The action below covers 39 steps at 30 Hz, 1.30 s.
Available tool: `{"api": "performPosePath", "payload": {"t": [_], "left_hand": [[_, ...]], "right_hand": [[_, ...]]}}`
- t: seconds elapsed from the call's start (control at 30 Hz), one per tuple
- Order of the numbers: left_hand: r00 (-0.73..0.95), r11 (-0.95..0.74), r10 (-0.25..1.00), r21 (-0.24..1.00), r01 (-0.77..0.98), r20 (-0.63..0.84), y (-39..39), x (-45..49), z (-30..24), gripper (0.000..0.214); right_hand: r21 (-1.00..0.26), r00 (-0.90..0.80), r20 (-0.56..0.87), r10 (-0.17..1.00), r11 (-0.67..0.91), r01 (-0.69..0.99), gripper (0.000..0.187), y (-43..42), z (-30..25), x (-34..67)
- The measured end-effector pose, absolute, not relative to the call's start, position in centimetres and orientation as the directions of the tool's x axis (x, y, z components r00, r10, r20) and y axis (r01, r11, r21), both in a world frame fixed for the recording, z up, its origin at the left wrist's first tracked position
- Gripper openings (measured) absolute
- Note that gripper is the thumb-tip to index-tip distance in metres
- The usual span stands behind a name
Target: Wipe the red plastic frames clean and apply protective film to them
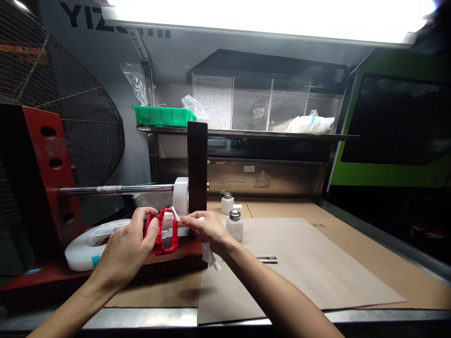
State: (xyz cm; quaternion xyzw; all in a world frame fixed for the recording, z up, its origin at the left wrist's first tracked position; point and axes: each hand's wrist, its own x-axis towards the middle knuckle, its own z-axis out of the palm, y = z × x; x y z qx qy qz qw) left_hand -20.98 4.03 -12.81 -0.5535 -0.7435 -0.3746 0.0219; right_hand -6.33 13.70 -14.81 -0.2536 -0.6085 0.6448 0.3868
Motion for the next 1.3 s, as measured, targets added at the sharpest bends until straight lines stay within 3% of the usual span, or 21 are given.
{"api": "performPosePath", "payload": {"t": [0.17,0.33,0.67,0.93,1.3], "left_hand": [[-0.384,0.100,0.814,0.545,0.832,0.437,3.8,-21.1,-13.1,0.030],[-0.406,0.067,0.829,0.652,0.755,0.385,3.8,-20.6,-14.1,0.028],[-0.435,-0.058,0.825,0.819,0.570,0.361,4.5,-19.0,-15.4,0.044],[-0.452,-0.116,0.805,0.850,0.514,0.384,4.4,-18.0,-15.1,0.051],[-0.484,-0.077,0.782,0.831,0.550,0.393,4.3,-17.8,-15.1,0.050]], "right_hand": [[-0.969,-0.531,0.137,0.837,0.002,-0.246,0.020,13.0,-14.8,-6.6],[-0.954,-0.504,0.133,0.854,-0.028,-0.298,0.022,11.2,-15.2,-5.9],[-0.961,-0.563,0.049,0.825,-0.115,-0.253,0.026,7.7,-17.6,-4.3],[-0.977,-0.538,0.059,0.841,-0.063,-0.205,0.018,7.9,-18.1,-3.4],[-0.988,-0.525,0.081,0.847,-0.003,-0.156,0.019,8.1,-18.3,-3.4]]}}
